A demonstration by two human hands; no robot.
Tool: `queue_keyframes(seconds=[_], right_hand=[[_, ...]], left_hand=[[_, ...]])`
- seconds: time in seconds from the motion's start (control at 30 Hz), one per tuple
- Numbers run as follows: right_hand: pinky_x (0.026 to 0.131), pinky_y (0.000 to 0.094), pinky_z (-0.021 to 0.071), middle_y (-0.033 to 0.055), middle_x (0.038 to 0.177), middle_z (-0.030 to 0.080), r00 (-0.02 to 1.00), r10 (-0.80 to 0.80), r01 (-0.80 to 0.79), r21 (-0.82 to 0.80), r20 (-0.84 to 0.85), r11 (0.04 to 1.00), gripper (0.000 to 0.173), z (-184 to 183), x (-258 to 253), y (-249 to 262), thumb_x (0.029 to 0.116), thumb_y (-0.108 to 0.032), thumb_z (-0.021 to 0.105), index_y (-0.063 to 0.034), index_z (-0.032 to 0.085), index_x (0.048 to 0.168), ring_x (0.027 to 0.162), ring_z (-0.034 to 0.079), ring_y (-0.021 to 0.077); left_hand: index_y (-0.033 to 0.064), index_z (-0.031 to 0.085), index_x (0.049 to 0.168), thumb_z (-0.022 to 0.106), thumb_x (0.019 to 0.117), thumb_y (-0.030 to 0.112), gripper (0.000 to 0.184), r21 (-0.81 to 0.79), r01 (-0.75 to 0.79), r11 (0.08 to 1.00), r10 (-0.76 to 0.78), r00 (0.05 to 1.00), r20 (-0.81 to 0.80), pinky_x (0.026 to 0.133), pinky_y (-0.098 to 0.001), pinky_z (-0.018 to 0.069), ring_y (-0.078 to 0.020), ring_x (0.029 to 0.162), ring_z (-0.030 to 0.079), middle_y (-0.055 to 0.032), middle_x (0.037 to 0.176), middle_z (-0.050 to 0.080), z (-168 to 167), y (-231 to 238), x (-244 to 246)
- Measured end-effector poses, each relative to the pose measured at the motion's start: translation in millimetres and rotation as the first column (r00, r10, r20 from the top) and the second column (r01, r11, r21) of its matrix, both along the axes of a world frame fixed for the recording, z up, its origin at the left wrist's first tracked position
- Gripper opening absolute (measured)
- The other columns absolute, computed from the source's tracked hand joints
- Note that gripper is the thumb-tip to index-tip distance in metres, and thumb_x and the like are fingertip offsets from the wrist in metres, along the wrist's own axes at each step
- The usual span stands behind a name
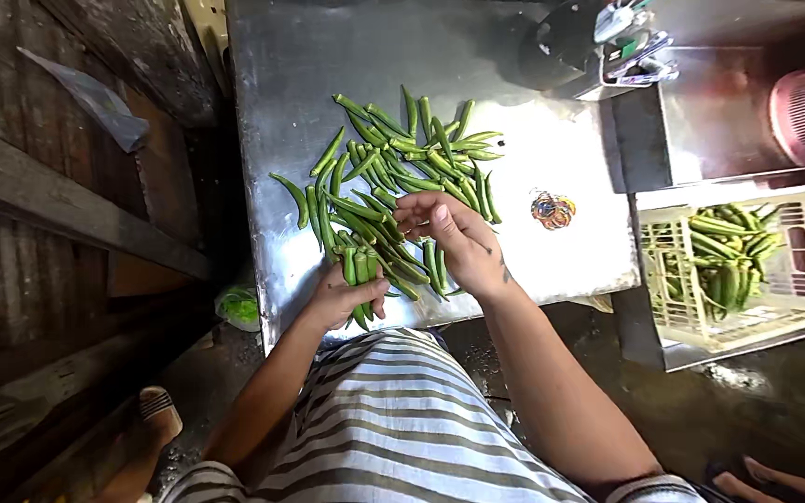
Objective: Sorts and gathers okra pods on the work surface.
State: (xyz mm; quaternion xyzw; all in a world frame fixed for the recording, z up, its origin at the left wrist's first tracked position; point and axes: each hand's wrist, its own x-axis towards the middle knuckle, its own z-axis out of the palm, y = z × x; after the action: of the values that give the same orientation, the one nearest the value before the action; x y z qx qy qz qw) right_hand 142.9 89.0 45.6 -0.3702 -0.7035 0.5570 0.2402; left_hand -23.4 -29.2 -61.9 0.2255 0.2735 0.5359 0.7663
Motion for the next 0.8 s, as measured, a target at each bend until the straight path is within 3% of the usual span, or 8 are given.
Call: queue_keyframes(seconds=[0.1,0.2,0.27,0.33,0.43,0.6,0.67,0.8], right_hand=[[0.086,0.0363,0.0612,0.0076,0.115,0.071,0.998,0.048,-0.047,0.022,-0.028,0.999,0.053,6.1,-2.3,3.2,0.1104,-0.042,0.032,-0.0029,0.062,0.13,0.101,0.07,0.0166],[0.082,0.0363,0.063,0.006,0.107,0.072,0.995,0.101,-0.103,0.069,0.026,0.992,0.039,0.7,-4.8,1.4,0.1078,-0.032,0.045,-0.0035,0.065,0.126,0.093,0.071,0.0152],[0.075,0.0318,0.0613,0.0031,0.103,0.071,0.983,0.103,-0.124,0.141,0.15,0.982,0.032,-7.7,-7.4,-5.0,0.1,-0.03,0.064,-0.007,0.068,0.121,0.087,0.068,0.0116],[0.076,0.034,0.0594,0.004,0.103,0.066,0.952,0.064,-0.125,0.19,0.3,0.974,0.036,-19.4,-10.9,-15.8,0.0906,-0.038,0.077,-0.012,0.073,0.115,0.088,0.065,0.0136],[0.077,0.0332,0.0573,0.0069,0.099,0.064,0.936,-0.007,-0.063,0.185,0.353,0.981,0.031,-34.3,-12.0,-28.5,0.0918,-0.038,0.075,-0.0122,0.075,0.11,0.087,0.064,0.0149],[0.077,0.0273,0.0533,0.0065,0.101,0.065,0.957,0.054,-0.074,0.061,0.284,0.995,0.041,-41.6,-0.1,-27.0,0.0964,-0.044,0.069,-0.01,0.072,0.118,0.084,0.061,0.0105],[0.078,0.0255,0.0526,0.0058,0.101,0.067,0.968,0.068,-0.08,0.039,0.24,0.996,0.033,-45.7,8.0,-24.9,0.1015,-0.035,0.063,-0.0093,0.071,0.119,0.083,0.061,0.0091],[0.071,0.0214,0.0524,0.0023,0.09,0.067,0.983,0.002,-0.005,0.017,0.186,1.0,0.023,-45.4,21.5,-22.7,0.0983,-0.026,0.067,-0.007,0.072,0.11,0.076,0.06,0.0051]], left_hand=[[0.0051,0.062,0.101,0.074,0.0949,0.023,0.022,0.008,0.043,0.999,-0.043,0.974,0.224,0.074,-0.0483,0.0651,-0.0294,0.075,0.075,-0.012,0.085,0.071,3.3,1.7,1.0],[0.0045,0.062,0.099,0.076,0.0921,0.019,0.022,0.007,0.045,0.999,-0.046,0.978,0.206,0.07,-0.0492,0.0649,-0.0283,0.069,0.073,-0.0106,0.08,0.069,5.3,5.7,3.0],[0.0031,0.061,0.099,0.076,0.0893,0.008,0.019,-0.039,0.011,0.999,-0.01,0.999,0.046,0.066,-0.0451,0.065,-0.0244,0.062,0.07,-0.0092,0.075,0.067,11.2,6.6,5.8],[-0.0004,0.063,0.102,0.079,0.0785,-0.005,0.029,-0.129,-0.067,0.989,0.03,0.962,-0.27,0.063,-0.0368,0.0641,-0.0214,0.061,0.07,-0.0102,0.075,0.071,23.9,8.2,11.3],[0.0007,0.061,0.106,0.079,0.0725,-0.008,0.039,-0.219,-0.115,0.969,-0.039,0.802,-0.596,0.063,-0.0324,0.0649,-0.0184,0.065,0.073,-0.0071,0.08,0.073,34.4,12.2,20.5],[-0.0028,0.062,0.11,0.073,0.0821,-0.004,0.03,-0.167,-0.176,0.97,0.083,0.886,-0.456,0.072,-0.0368,0.0653,-0.0203,0.077,0.074,-0.0103,0.09,0.074,21.7,4.0,25.8],[-0.0053,0.057,0.113,0.066,0.0875,-0.006,0.027,-0.223,-0.141,0.965,0.061,0.942,-0.33,0.072,-0.046,0.0665,-0.03,0.077,0.076,-0.0173,0.092,0.075,23.2,5.3,23.3],[-0.0073,0.058,0.115,0.065,0.0898,-0.007,0.026,-0.226,-0.094,0.97,0.034,0.966,-0.255,0.079,-0.0521,0.0656,-0.0366,0.087,0.076,-0.0224,0.1,0.074,22.7,6.7,19.1]])
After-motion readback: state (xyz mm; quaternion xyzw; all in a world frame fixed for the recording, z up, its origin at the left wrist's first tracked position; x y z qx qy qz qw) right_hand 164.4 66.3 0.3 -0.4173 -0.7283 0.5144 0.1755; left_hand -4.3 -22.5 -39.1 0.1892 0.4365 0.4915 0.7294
